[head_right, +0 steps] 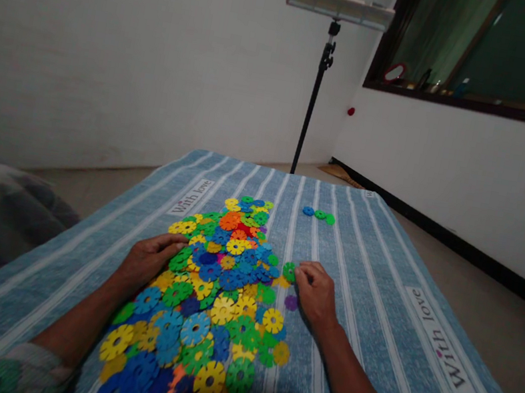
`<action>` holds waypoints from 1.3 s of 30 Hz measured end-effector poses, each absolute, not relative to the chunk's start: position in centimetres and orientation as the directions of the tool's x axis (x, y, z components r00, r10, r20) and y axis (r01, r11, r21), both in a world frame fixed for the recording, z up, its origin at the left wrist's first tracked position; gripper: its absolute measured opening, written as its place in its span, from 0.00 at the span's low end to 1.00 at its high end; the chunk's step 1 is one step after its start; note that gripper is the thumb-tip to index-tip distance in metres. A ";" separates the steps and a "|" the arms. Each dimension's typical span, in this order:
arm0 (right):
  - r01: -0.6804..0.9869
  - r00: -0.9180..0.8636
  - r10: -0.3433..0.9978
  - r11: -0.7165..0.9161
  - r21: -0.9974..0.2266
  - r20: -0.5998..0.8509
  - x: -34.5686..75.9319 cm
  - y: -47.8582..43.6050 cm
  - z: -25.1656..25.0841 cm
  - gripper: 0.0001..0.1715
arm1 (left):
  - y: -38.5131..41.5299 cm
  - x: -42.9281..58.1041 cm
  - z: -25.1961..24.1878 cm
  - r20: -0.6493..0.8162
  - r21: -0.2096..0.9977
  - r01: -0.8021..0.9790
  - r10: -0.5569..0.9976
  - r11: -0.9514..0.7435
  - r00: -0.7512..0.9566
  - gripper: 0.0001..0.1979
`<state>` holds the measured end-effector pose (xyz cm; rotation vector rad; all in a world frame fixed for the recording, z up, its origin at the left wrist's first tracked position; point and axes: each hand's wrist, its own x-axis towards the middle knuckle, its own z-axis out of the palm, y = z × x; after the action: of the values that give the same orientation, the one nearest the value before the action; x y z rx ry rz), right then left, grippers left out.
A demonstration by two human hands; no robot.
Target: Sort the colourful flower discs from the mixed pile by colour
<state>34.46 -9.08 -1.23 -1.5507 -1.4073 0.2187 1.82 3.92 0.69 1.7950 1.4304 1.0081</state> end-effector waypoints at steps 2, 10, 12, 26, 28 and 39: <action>0.663 0.334 0.835 0.121 -0.739 0.436 35.2 -8.9 -1.6 0.16 | 3.9 1.8 0.6 0.176 0.837 0.503 0.977 -0.214 0.124 0.19; 0.828 0.339 0.806 -0.011 -0.561 0.485 37.1 -8.7 -2.8 0.15 | 4.1 1.6 0.4 0.146 0.834 0.519 0.982 -0.189 0.124 0.21; 0.858 0.307 0.816 -0.014 -0.514 0.490 37.2 -8.7 -3.0 0.16 | 4.1 1.6 0.4 0.131 0.839 0.516 0.984 -0.174 0.119 0.22; 0.918 0.199 0.905 -0.037 -0.395 0.377 36.4 -8.7 -2.9 0.11 | 4.4 1.4 0.4 0.181 0.828 0.518 0.977 -0.213 0.113 0.20; 0.891 0.215 0.899 -0.021 -0.453 0.382 36.4 -8.8 -2.6 0.10 | 4.3 1.4 0.5 0.174 0.833 0.515 0.979 -0.204 0.106 0.20; 0.732 0.296 0.906 -0.011 -0.681 0.303 40.0 -5.7 -0.4 0.14 | 4.2 1.5 1.2 0.179 0.825 0.532 0.981 -0.192 0.075 0.18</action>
<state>40.05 -5.66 -0.37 -1.7823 -1.4790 0.2803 1.54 4.24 1.23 1.7865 1.4995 1.0141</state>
